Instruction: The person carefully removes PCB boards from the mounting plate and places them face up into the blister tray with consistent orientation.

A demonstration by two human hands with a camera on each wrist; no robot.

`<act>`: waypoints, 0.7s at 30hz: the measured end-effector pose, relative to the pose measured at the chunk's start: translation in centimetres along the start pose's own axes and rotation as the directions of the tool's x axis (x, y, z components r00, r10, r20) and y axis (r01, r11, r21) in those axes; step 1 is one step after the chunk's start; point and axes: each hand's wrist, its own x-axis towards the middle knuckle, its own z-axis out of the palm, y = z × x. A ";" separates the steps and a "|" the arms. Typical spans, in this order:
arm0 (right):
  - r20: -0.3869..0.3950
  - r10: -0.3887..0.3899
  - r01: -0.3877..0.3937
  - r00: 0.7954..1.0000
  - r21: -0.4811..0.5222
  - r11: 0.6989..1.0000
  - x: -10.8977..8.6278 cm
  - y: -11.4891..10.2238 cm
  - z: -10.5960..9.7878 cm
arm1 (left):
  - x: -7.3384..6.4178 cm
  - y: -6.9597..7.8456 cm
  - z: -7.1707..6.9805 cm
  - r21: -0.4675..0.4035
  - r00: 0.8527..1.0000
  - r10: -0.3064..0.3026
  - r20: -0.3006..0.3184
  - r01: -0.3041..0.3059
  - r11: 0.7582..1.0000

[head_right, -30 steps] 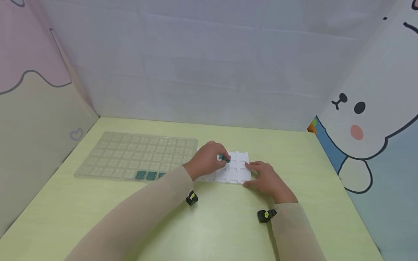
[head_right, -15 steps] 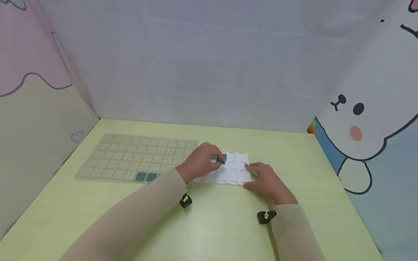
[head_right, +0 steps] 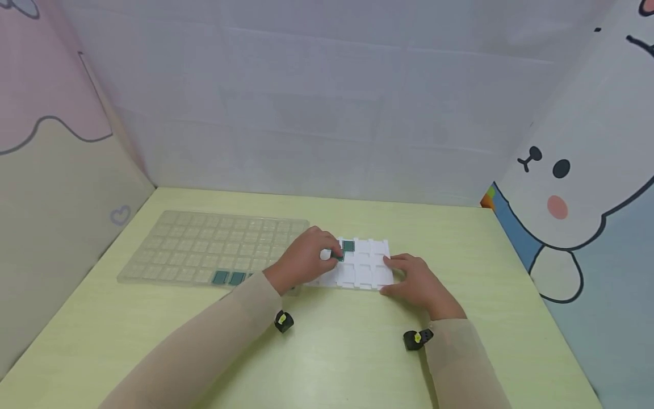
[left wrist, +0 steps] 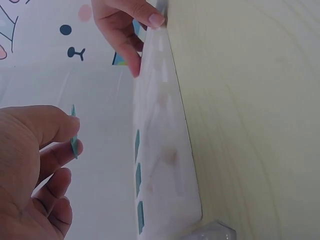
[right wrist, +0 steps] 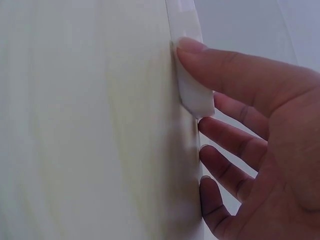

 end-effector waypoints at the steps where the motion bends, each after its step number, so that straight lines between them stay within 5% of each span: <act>1: -0.002 -0.003 0.003 1.000 -0.002 1.000 0.1 0.0 0.0 | -0.1 -0.1 0.0 0.003 1.000 -0.004 -0.001 0.004 1.000; 21: 0.010 0.020 -0.020 1.000 -0.010 1.000 -0.1 -0.3 0.1 | -2.8 -2.0 0.1 0.061 1.000 0.020 0.004 -0.021 0.998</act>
